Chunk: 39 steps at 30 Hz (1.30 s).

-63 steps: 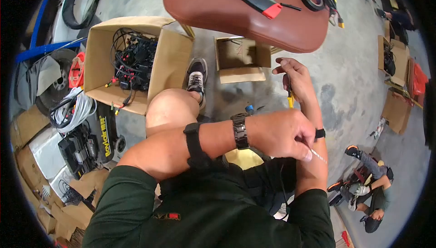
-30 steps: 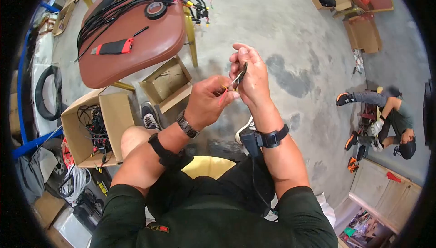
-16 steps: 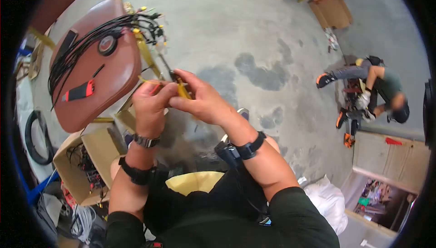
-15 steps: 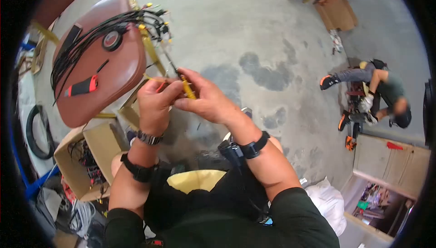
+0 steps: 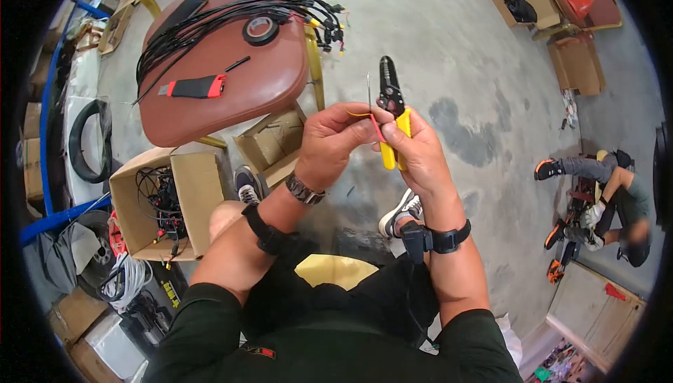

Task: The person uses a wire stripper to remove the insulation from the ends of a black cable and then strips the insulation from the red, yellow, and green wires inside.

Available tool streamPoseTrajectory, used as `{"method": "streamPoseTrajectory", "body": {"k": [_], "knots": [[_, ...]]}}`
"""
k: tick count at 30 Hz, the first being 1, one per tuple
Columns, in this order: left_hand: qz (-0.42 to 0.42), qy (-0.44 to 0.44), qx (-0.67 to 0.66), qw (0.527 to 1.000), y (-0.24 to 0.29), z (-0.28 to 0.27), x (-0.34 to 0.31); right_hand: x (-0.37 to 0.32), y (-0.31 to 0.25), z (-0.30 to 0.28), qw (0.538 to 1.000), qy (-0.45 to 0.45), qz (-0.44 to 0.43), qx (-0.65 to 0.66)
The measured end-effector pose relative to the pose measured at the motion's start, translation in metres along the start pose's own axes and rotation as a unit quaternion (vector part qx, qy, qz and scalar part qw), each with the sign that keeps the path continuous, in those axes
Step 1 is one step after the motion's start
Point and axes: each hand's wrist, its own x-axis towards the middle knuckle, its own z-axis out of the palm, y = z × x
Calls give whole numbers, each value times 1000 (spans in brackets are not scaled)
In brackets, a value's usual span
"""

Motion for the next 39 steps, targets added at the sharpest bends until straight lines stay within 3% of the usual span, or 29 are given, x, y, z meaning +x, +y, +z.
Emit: {"method": "streamPoseTrajectory", "body": {"k": [11,14,17,23,27,29,32,35,39], "knots": [[101,-12,125,987,12,5,-8,-1,0,14,995,32,-96,-25],[65,12,152,986,18,10,-13,-7,-8,11,993,8,-115,-17],[81,-29,204,975,15,5,-14,-8,-10,2,990,-27,-134,30],[65,-30,258,963,2,2,-15,-9,-13,-2,990,-1,-141,0],[7,-24,273,962,3,3,-19,-10,-17,-2,988,6,-156,-13],[-4,-46,264,963,1,0,-19,-12,-22,-1,989,10,-142,-37],[49,-91,298,949,4,3,-20,-12,-20,-5,989,10,-133,-61],[-12,-36,245,969,1,1,-21,-8,-19,-8,991,8,-120,-58],[-14,31,203,979,8,-5,-14,-9,-23,-9,996,65,-51,-30]]}}
